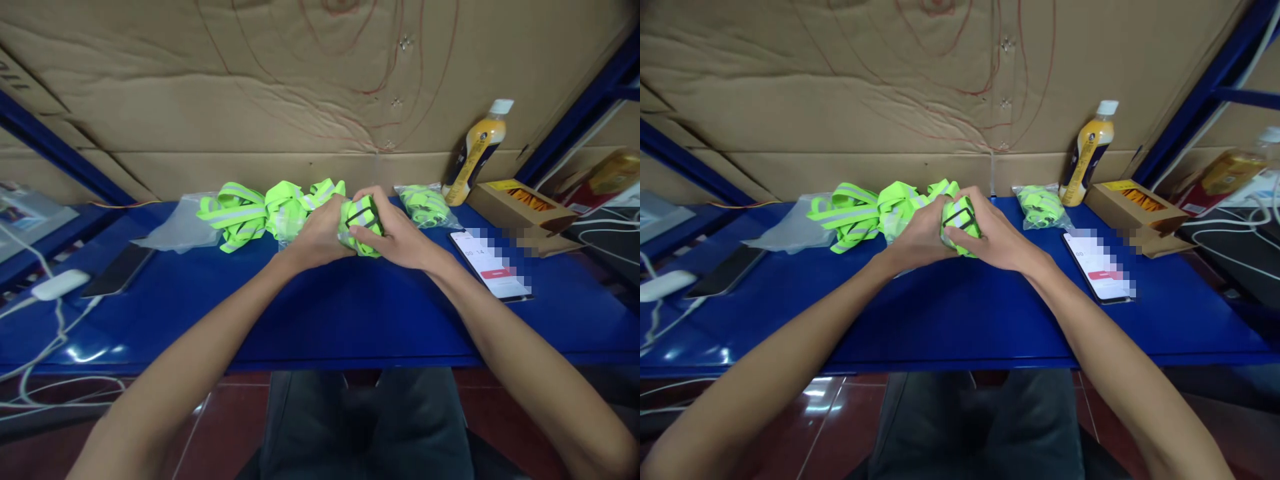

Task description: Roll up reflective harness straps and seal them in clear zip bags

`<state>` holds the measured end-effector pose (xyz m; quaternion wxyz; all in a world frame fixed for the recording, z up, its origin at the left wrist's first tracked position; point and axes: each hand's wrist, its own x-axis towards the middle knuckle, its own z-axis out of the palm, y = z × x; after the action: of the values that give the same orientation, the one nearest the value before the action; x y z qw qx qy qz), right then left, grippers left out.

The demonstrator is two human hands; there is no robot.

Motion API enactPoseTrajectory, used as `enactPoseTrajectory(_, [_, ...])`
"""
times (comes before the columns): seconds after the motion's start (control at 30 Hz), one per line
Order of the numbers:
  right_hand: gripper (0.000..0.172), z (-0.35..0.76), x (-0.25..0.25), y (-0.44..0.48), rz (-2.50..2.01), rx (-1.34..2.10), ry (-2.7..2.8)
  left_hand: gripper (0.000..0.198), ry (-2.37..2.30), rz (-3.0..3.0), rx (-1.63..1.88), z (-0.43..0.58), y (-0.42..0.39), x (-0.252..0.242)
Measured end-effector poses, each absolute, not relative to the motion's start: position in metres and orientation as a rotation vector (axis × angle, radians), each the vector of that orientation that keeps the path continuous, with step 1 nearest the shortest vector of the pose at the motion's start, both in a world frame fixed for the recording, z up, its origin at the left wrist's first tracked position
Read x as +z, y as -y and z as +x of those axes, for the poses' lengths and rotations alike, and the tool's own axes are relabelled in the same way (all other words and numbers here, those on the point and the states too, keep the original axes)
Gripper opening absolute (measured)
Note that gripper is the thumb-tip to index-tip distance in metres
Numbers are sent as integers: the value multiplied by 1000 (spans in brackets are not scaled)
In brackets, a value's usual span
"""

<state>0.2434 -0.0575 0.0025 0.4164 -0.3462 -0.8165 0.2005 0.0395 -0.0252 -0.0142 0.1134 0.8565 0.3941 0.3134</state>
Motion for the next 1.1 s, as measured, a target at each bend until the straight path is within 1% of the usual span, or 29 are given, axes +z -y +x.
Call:
enactPoseTrajectory(0.1, [36, 244, 2, 54, -843, 531, 2005, 66, -1172, 2537, 923, 37, 26, -9])
enactPoseTrajectory(0.23, [32, 246, -10, 42, -929, 583, 1858, 71, -1135, 2647, 910, 40, 31, -12])
enactPoseTrajectory(0.33, [32, 246, -14, 39, -998, 590, 1870, 75, -1150, 2753, 871, 43, 32, -18])
enactPoseTrajectory(0.43, [39, 244, -10, 44, -998, 592, 1934, 82, -1095, 2779, 825, 42, 30, -21])
enactPoseTrajectory(0.5, [44, 242, -7, 47, -942, 724, 1935, 87, -1033, 2733, 774, 39, 28, -20])
enactPoseTrajectory(0.57, [44, 240, -6, 48, -887, 855, 1889, 93, -1003, 2711, 750, 36, 25, -18])
enactPoseTrajectory(0.63, [42, 237, -6, 46, -870, 893, 1790, 99, -1050, 2747, 838, 34, 22, -16])
enactPoseTrajectory(0.7, [43, 235, -6, 45, -858, 860, 1656, 102, -1158, 2806, 983, 33, 20, -14])
enactPoseTrajectory(0.77, [45, 234, -6, 44, -830, 845, 1549, 99, -1256, 2862, 1042, 33, 21, -12])
enactPoseTrajectory(0.9, [45, 231, -6, 45, -828, 821, 1475, 99, -1262, 2960, 948, 38, 26, -13])
enactPoseTrajectory(0.93, [44, 229, -7, 46, -835, 807, 1470, 96, -1252, 2970, 946, 40, 27, -14])
enactPoseTrajectory(1.1, [33, 222, -21, 47, -830, 641, 1501, 64, -1301, 3012, 922, 48, 34, -17])
